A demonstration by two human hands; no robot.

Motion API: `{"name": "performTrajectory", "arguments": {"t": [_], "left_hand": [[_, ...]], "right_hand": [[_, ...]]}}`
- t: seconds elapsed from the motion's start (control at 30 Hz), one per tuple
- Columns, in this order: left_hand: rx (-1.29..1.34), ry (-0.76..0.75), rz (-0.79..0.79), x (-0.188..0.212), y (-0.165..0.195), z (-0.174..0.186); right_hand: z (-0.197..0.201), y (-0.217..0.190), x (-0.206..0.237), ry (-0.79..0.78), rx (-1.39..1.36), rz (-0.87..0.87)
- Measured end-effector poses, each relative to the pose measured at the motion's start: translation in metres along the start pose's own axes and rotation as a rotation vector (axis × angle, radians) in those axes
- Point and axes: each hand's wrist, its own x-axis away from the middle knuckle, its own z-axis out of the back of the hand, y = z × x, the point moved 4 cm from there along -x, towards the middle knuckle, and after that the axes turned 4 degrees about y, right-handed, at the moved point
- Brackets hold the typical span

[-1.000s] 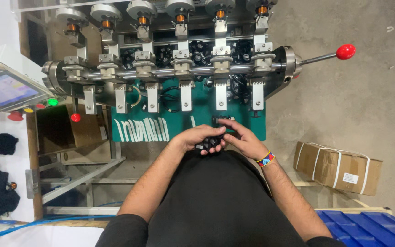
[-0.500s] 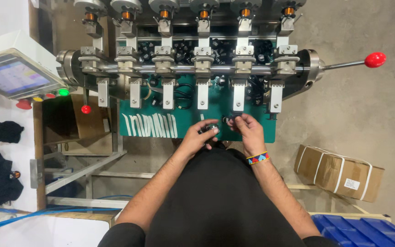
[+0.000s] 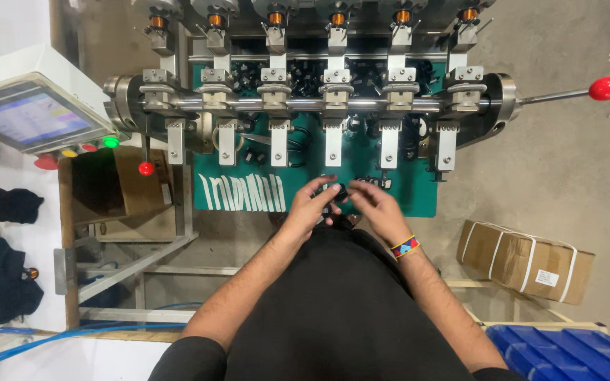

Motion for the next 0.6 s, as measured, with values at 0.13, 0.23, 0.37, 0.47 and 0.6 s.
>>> {"name": "performTrajectory", "arguments": {"t": [0.13, 0.23, 0.37, 0.47, 0.6], "left_hand": [[0.028, -0.047, 0.064, -0.001, 0.006, 0.004], [0.009, -0.035, 0.098, -0.003, 0.01, 0.019], [-0.138, 0.119, 0.036, -0.007, 0.006, 0.047], [-0.315, 0.209, -0.076, -0.008, 0.001, 0.069], [-0.914, 0.34, -0.506, 0.006, 0.015, 0.096]], "right_hand": [[-0.022, -0.001, 0.003, 0.024, 0.072, 0.012], [-0.037, 0.006, -0.001, 0.031, 0.019, -0.153], [-0.048, 0.004, -0.012, 0.128, -0.091, -0.073], [-0.053, 0.004, -0.019, 0.196, -0.213, -0.035], [-0.062, 0.007, -0.023, 0.293, -0.358, -0.099]]}}
